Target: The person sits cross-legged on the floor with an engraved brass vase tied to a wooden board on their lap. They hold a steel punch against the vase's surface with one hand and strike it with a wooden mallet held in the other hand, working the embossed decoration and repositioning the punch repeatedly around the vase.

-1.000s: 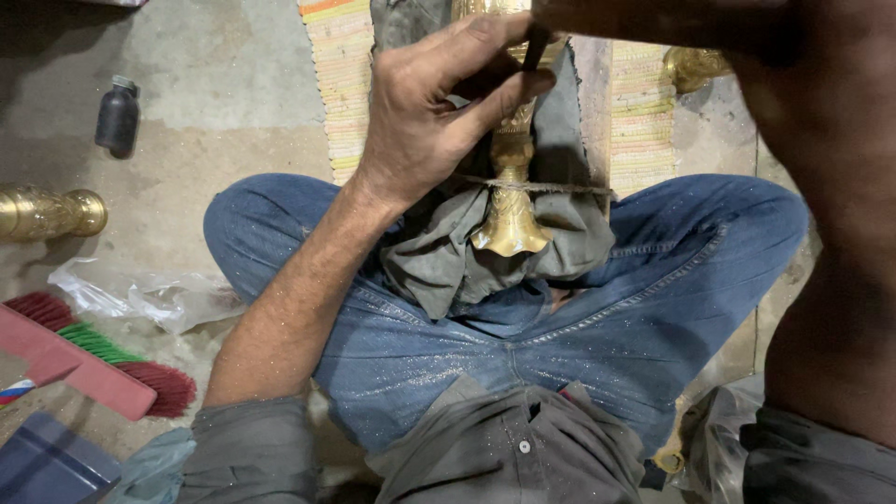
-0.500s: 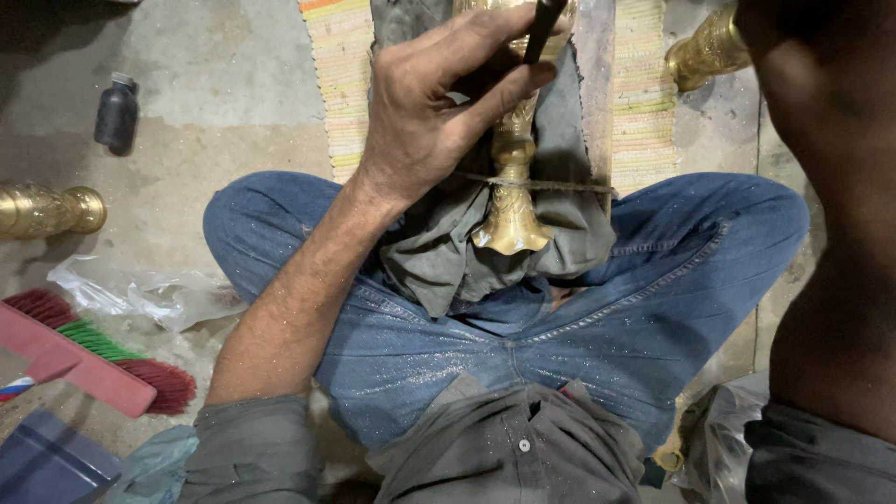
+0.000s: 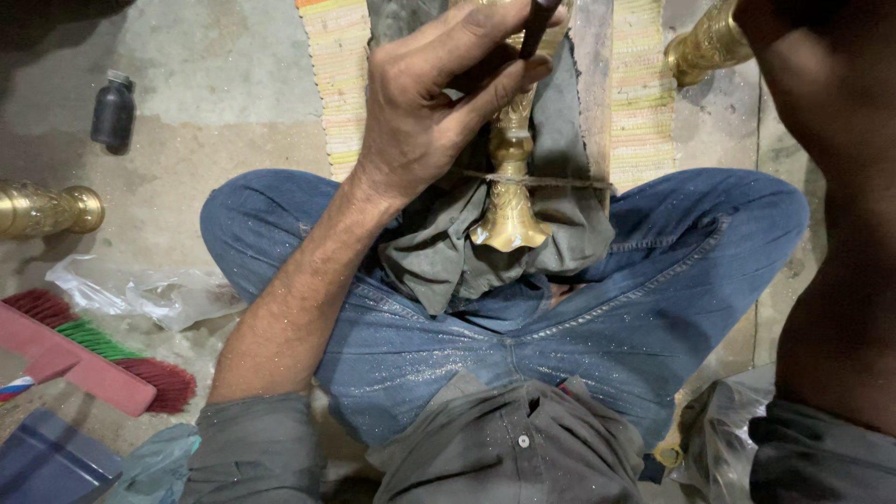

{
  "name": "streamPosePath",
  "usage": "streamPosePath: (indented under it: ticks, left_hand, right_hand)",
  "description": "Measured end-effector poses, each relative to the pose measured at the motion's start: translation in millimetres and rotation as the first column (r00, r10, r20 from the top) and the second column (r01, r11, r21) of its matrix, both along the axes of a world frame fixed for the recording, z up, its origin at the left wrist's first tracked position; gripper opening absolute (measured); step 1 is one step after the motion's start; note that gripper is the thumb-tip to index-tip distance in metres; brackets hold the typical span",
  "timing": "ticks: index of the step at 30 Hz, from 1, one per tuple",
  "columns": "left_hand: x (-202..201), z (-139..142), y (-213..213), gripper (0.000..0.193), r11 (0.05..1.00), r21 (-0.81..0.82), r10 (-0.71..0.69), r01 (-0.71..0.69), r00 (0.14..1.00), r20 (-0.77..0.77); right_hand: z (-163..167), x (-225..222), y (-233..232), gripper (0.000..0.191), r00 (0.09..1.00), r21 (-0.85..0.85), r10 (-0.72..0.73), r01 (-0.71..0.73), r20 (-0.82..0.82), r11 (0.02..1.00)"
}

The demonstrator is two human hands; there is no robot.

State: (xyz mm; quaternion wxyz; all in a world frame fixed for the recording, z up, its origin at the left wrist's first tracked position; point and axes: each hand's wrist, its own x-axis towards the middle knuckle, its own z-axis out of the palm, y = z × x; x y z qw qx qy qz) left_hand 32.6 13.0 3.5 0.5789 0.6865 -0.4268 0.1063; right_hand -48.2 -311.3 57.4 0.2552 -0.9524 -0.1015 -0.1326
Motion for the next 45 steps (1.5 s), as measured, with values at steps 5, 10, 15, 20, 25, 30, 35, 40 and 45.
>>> streamPosePath:
  ticks: [5, 10, 15, 20, 25, 30, 35, 40, 45]
  left_hand:
    - [0.8, -4.4, 0.0, 0.038, 0.999, 0.023, 0.047, -0.047, 0.999, -0.005]
    - [4.2, -11.4, -1.4, 0.040, 0.995, 0.043, 0.085, -0.087, 0.995, 0.050]
    - [4.2, -11.3, 0.0, 0.040, 0.997, 0.035, 0.074, -0.075, 0.996, 0.047]
    - [3.0, -7.1, -0.5, 0.038, 1.000, 0.012, 0.015, -0.015, 0.999, -0.034]
    - [2.2, -6.4, -1.3, 0.038, 0.998, 0.022, 0.054, -0.054, 0.998, -0.014]
    - [3.7, -7.4, 1.4, 0.039, 0.996, 0.025, 0.080, -0.081, 0.996, 0.034]
    - [1.4, -7.4, 2.5, 0.039, 0.998, 0.021, 0.062, -0.063, 0.998, 0.022]
    - [1.4, -7.4, 0.7, 0.041, 0.998, -0.022, 0.063, -0.064, 0.998, -0.019]
    - [0.2, -7.8, 1.3, 0.036, 0.997, -0.069, 0.032, -0.038, 0.996, -0.080]
  right_hand:
    - [-0.2, -1.2, 1.7, 0.018, 1.000, -0.001, 0.005, -0.005, 0.002, 1.000]
    - [1.0, 0.4, 2.2, 0.020, 1.000, -0.004, 0.003, -0.003, -0.001, 1.000]
    - [2.2, 1.0, 3.9, 0.023, 1.000, -0.008, 0.004, -0.004, 0.001, 1.000]
    - [3.2, 0.5, 6.6, 0.026, 1.000, -0.014, 0.005, -0.005, 0.005, 1.000]
    - [5.8, 0.1, 9.1, 0.028, 1.000, -0.018, -0.002, 0.002, 0.010, 1.000]
    - [6.6, -0.4, 13.6, 0.031, 1.000, -0.026, 0.008, -0.008, 0.010, 1.000]
    - [10.5, -3.2, 14.1, 0.034, 1.000, -0.036, -0.009, 0.009, 0.011, 0.999]
    - [11.6, -4.5, 18.3, 0.036, 1.000, -0.061, 0.000, 0.002, 0.025, 0.998]
    - [17.4, -5.0, 27.7, 0.039, 0.999, -0.093, 0.001, 0.003, 0.037, 0.996]
